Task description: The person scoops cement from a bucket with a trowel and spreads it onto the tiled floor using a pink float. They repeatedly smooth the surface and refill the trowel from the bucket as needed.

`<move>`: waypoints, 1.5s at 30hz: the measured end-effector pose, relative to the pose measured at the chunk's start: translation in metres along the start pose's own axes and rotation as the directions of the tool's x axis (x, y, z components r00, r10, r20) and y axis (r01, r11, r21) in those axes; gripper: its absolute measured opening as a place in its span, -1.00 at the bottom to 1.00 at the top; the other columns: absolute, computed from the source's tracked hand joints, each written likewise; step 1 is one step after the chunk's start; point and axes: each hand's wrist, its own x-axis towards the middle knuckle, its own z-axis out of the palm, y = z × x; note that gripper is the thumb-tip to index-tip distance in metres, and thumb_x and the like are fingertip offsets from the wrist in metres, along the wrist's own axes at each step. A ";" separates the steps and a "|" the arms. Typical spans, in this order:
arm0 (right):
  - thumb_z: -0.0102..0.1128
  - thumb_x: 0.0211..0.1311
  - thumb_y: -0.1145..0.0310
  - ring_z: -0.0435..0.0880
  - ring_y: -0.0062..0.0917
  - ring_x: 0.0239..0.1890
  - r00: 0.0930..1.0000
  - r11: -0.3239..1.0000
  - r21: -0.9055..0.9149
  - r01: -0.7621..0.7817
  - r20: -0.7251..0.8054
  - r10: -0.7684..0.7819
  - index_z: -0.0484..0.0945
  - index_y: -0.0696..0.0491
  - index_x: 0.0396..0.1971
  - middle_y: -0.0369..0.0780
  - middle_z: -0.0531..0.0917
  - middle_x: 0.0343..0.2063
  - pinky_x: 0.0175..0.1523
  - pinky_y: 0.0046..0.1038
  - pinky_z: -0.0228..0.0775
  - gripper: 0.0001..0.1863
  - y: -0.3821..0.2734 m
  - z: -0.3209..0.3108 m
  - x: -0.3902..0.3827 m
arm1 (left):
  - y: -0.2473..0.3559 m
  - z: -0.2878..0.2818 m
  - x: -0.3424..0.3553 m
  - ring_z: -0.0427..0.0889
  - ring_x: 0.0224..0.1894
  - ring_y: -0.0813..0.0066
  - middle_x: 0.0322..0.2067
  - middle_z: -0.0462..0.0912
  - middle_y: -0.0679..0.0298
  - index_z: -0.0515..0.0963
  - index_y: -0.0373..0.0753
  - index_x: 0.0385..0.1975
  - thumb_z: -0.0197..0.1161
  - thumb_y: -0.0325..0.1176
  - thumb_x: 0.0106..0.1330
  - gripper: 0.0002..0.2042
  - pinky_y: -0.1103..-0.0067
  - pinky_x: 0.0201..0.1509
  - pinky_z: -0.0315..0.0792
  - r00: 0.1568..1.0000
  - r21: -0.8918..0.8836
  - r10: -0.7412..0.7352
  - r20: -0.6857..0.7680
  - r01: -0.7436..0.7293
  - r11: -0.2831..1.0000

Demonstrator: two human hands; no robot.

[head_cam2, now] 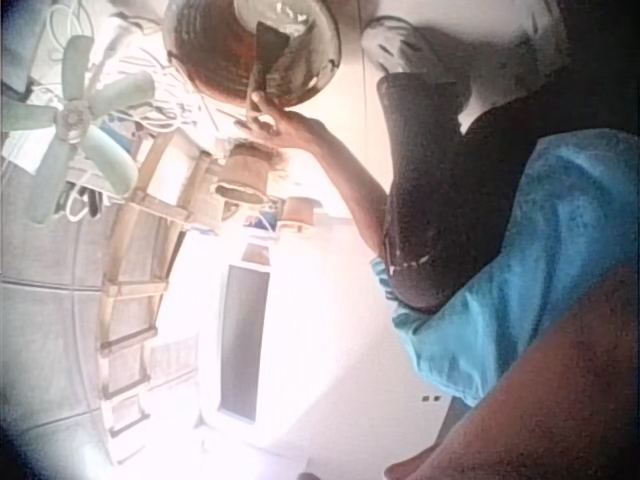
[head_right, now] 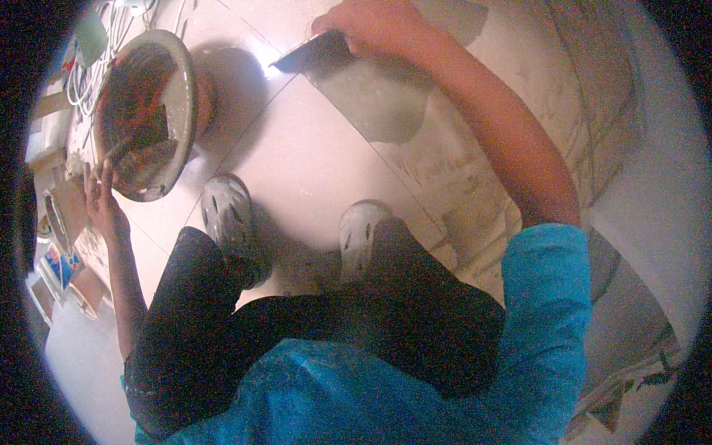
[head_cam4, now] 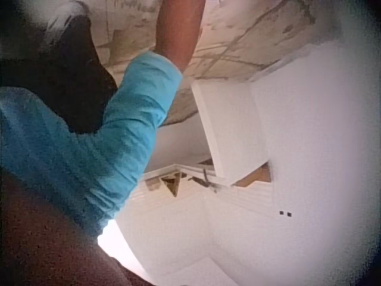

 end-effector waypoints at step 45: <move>0.20 0.16 0.27 0.67 -0.38 -0.13 0.547 0.565 0.148 -0.811 -0.148 0.824 0.48 0.09 0.12 -0.11 0.68 -0.11 -0.02 -0.37 0.46 -0.50 0.184 0.002 -0.196 | 0.016 0.004 0.004 0.21 0.35 0.30 0.33 0.19 -0.01 0.54 -0.43 0.03 0.36 -0.18 0.25 -0.52 0.41 0.39 0.12 0.985 -0.302 -0.173 0.030 0.174 0.937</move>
